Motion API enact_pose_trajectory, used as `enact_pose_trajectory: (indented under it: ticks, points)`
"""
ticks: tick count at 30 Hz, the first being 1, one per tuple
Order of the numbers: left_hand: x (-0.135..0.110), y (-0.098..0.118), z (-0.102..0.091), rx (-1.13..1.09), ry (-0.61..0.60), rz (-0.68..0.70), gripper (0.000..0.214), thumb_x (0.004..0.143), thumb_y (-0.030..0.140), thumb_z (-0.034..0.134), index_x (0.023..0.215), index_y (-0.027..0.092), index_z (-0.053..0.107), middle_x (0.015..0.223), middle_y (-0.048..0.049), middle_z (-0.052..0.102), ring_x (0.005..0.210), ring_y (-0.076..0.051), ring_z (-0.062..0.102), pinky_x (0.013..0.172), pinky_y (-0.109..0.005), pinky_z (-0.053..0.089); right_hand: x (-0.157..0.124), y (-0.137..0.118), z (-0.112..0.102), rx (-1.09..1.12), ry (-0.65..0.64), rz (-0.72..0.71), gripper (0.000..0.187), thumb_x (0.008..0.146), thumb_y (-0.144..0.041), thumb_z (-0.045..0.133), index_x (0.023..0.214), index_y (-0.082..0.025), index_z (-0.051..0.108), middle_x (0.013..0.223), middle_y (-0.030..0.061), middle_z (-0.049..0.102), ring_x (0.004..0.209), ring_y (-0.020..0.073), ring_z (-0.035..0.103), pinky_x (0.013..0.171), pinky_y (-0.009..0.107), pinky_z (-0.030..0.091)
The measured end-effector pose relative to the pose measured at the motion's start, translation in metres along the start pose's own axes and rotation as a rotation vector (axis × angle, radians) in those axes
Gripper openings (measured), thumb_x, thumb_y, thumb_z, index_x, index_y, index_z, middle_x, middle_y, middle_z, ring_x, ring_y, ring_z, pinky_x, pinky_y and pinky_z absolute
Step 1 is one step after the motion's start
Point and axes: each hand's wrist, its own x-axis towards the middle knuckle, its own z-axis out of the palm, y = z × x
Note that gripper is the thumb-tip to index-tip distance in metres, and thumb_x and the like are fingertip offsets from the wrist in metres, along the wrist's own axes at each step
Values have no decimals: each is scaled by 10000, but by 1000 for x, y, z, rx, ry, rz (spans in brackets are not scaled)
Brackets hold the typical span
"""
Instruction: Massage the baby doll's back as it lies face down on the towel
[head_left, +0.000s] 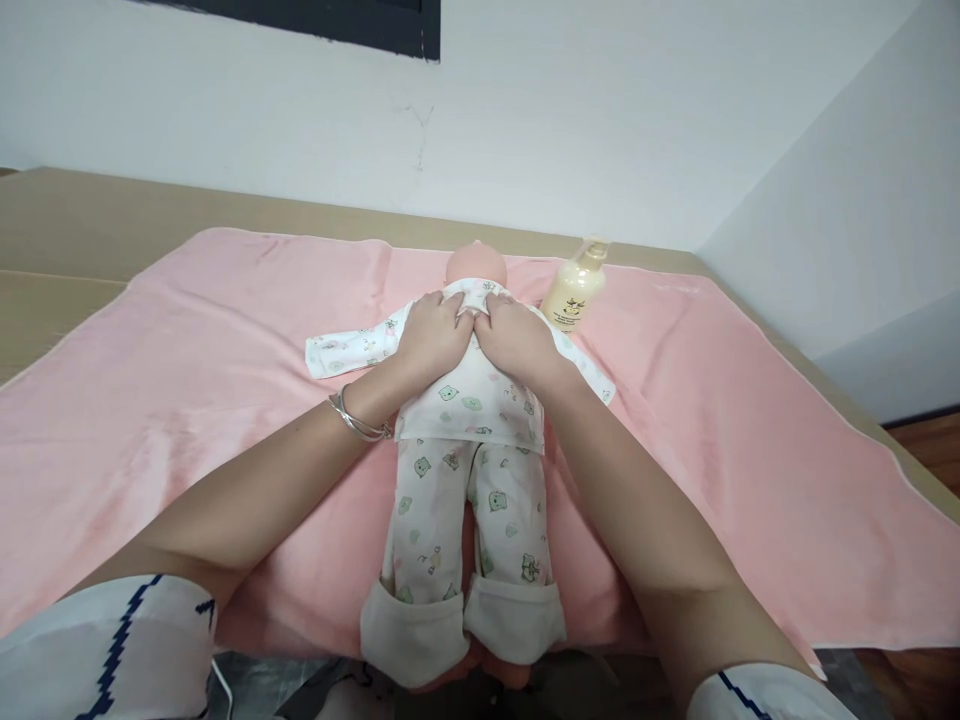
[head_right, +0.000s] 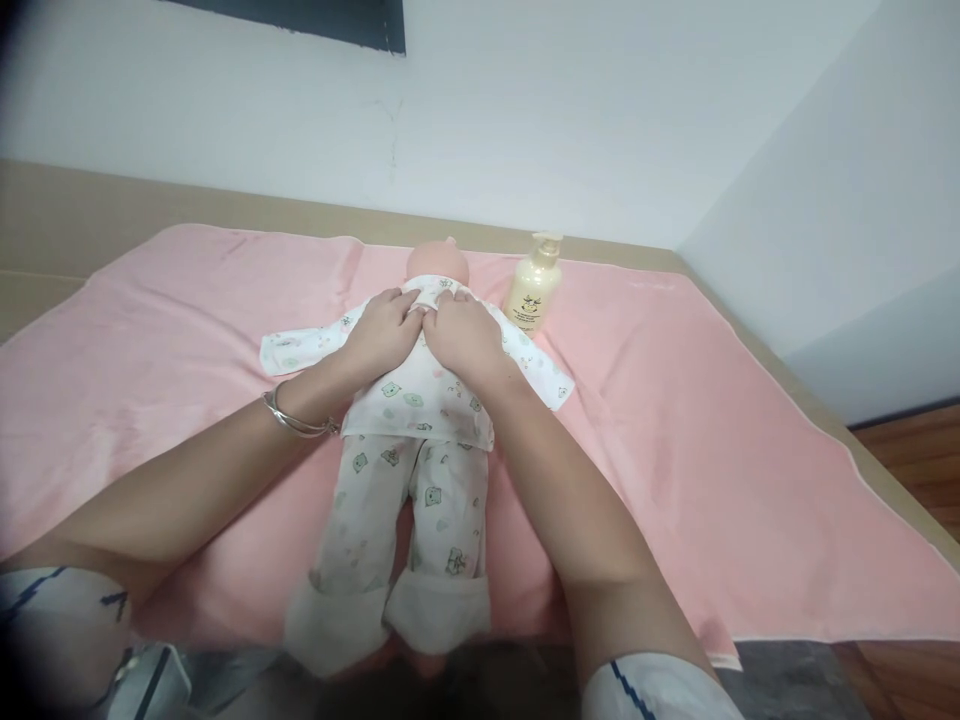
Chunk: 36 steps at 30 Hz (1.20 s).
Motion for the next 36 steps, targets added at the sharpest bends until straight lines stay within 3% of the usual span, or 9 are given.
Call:
enact_pose_trajectory:
  ticks: [3, 8, 13, 17, 19, 21, 24, 30, 36]
  points:
    - [-6, 9, -5, -1, 39, 11, 476, 1010, 270, 314, 1227, 122, 712, 1268, -191, 649, 1281, -326, 589, 1172, -489, 464, 10, 13, 6, 61, 13, -66, 618, 1077, -356, 292, 1549, 5, 461, 1647, 232, 376, 1563, 339, 368, 1318, 490, 315]
    - [-4, 10, -8, -27, -16, -19, 462, 996, 286, 338, 1183, 109, 722, 1254, -204, 676, 1251, -336, 619, 1154, -488, 480, 9, 18, 4, 53, 1, -101, 635, 1079, -374, 280, 1579, -11, 425, 1600, 231, 444, 1443, 349, 495, 1220, 488, 415]
    - [4, 0, -2, -34, -42, -68, 551, 985, 340, 329, 1343, 78, 654, 1357, -218, 671, 1322, -350, 601, 1200, -506, 449, -6, 0, -10, -138, -6, -83, 479, 1053, -300, 288, 1300, -78, 633, 1175, 196, 709, 1084, 334, 671, 932, 425, 519]
    - [4, -3, 2, -57, -20, -87, 652, 981, 346, 313, 1525, 56, 525, 1478, -222, 609, 1417, -354, 543, 1246, -511, 406, -9, -5, -11, -194, 15, -132, 387, 994, -202, 334, 1173, -116, 665, 979, 164, 716, 925, 298, 674, 829, 378, 495]
    - [3, -3, 2, -60, -12, -81, 642, 974, 354, 329, 1502, 64, 551, 1465, -219, 620, 1401, -357, 556, 1244, -515, 409, -4, 0, -5, -114, 30, -113, 430, 1005, -218, 307, 1225, -114, 662, 1084, 171, 721, 1004, 309, 679, 884, 399, 518]
    - [3, -2, 2, -63, -7, -82, 629, 969, 359, 338, 1474, 68, 575, 1446, -220, 630, 1386, -361, 565, 1239, -524, 414, 4, 8, 3, -17, 60, -80, 499, 1027, -255, 278, 1347, -95, 626, 1332, 189, 663, 1208, 336, 644, 1038, 454, 517]
    - [2, -1, 2, -65, -8, -95, 634, 971, 368, 334, 1476, 66, 569, 1452, -218, 623, 1402, -359, 551, 1248, -523, 407, 15, 17, 13, 59, 82, -64, 581, 1037, -289, 286, 1503, -38, 526, 1600, 210, 453, 1471, 358, 481, 1260, 512, 387]
    - [5, -4, 3, -24, -12, -80, 604, 986, 358, 320, 1465, 91, 573, 1415, -200, 640, 1383, -335, 560, 1231, -498, 428, 17, 18, 16, 82, 77, -79, 629, 1039, -302, 280, 1565, -17, 477, 1638, 221, 398, 1530, 363, 421, 1309, 527, 331]
    - [-5, 12, -13, 127, -84, -5, 482, 1021, 287, 274, 1213, 95, 672, 1210, -212, 687, 1239, -347, 630, 1134, -504, 494, 15, 17, 13, 74, 44, -55, 658, 1048, -323, 286, 1614, -9, 408, 1667, 228, 343, 1580, 360, 353, 1332, 512, 298]
